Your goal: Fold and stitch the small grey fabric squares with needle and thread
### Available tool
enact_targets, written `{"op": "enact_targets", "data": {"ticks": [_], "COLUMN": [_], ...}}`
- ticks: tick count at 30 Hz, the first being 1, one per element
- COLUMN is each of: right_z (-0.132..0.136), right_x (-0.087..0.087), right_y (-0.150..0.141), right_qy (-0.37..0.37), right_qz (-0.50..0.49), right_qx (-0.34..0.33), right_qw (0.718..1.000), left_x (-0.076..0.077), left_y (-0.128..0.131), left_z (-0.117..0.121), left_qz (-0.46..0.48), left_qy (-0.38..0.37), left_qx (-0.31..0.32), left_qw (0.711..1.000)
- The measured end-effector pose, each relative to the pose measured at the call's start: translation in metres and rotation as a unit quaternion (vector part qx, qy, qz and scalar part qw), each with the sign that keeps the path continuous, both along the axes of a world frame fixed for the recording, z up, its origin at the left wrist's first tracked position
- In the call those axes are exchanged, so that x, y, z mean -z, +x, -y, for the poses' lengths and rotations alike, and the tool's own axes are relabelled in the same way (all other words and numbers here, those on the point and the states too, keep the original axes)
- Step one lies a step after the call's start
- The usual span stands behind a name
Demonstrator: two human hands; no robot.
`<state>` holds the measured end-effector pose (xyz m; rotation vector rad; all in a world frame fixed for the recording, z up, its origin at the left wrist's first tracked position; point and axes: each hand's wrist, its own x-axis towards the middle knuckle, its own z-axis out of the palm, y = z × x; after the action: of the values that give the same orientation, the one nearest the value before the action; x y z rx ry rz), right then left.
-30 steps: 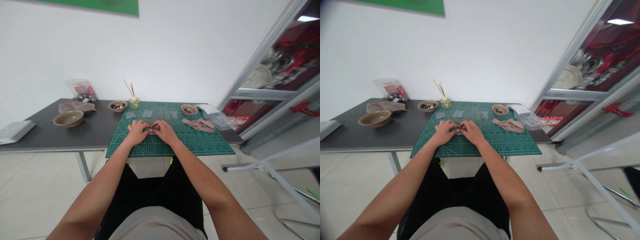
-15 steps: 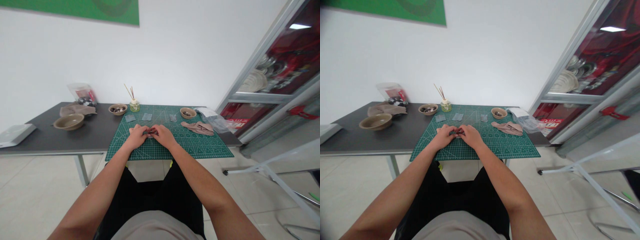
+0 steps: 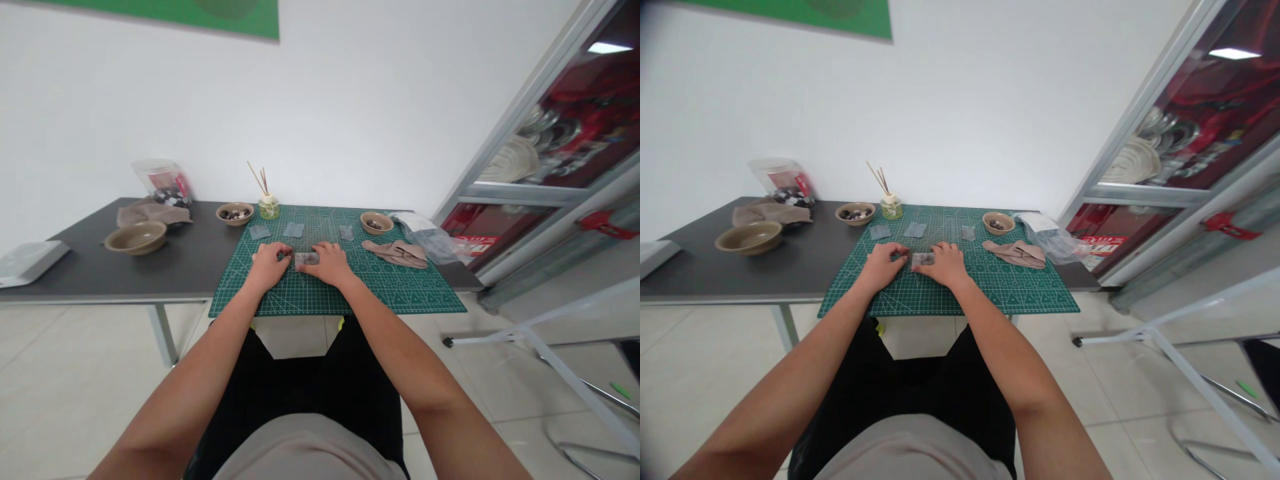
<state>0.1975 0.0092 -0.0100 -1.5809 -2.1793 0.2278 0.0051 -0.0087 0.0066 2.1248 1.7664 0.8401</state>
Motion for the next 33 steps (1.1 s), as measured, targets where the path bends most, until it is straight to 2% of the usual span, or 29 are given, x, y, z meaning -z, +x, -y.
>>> {"op": "enact_targets", "data": {"ticks": [4,9,13,16,19,22,25,29,33], "right_z": [-0.001,-0.003,-0.013,-0.022,-0.024,-0.021,-0.015,-0.009,-0.008], "right_x": [-0.01,-0.02,-0.016,-0.012,-0.008,-0.004,0.002,0.004,0.003], "right_y": [0.001,-0.003,0.002,0.008,0.012,0.011,0.008,0.005,0.005], "right_qy": [-0.058,-0.099,-0.129,-0.127,-0.082,-0.023,-0.043,-0.042,-0.007], "right_qz": [0.016,0.016,-0.093,-0.19,-0.291,-0.408,-0.467,-0.416,-0.426], "right_qx": [-0.011,0.026,0.012,-0.006,0.004,0.017,0.002,-0.002,-0.002], "right_qw": [0.998,0.995,0.987,0.974,0.953,0.913,0.883,0.908,0.905], "left_x": [0.0,0.002,0.004,0.005,0.006,0.007,0.008,0.009,0.01], "left_y": [0.0,-0.001,-0.002,-0.002,-0.002,-0.002,-0.002,-0.003,-0.003], "left_z": [-0.001,-0.003,-0.004,-0.005,-0.006,-0.006,-0.007,-0.008,-0.009], "left_qz": [0.007,0.033,0.073,0.111,0.144,0.16,0.159,0.171,0.175], "left_qy": [-0.002,0.004,0.017,0.026,0.021,0.015,0.012,0.011,0.001], "left_qx": [-0.005,-0.003,-0.005,-0.001,-0.006,-0.014,-0.02,-0.012,-0.008], "left_qw": [1.0,0.999,0.997,0.993,0.989,0.987,0.987,0.985,0.985]}}
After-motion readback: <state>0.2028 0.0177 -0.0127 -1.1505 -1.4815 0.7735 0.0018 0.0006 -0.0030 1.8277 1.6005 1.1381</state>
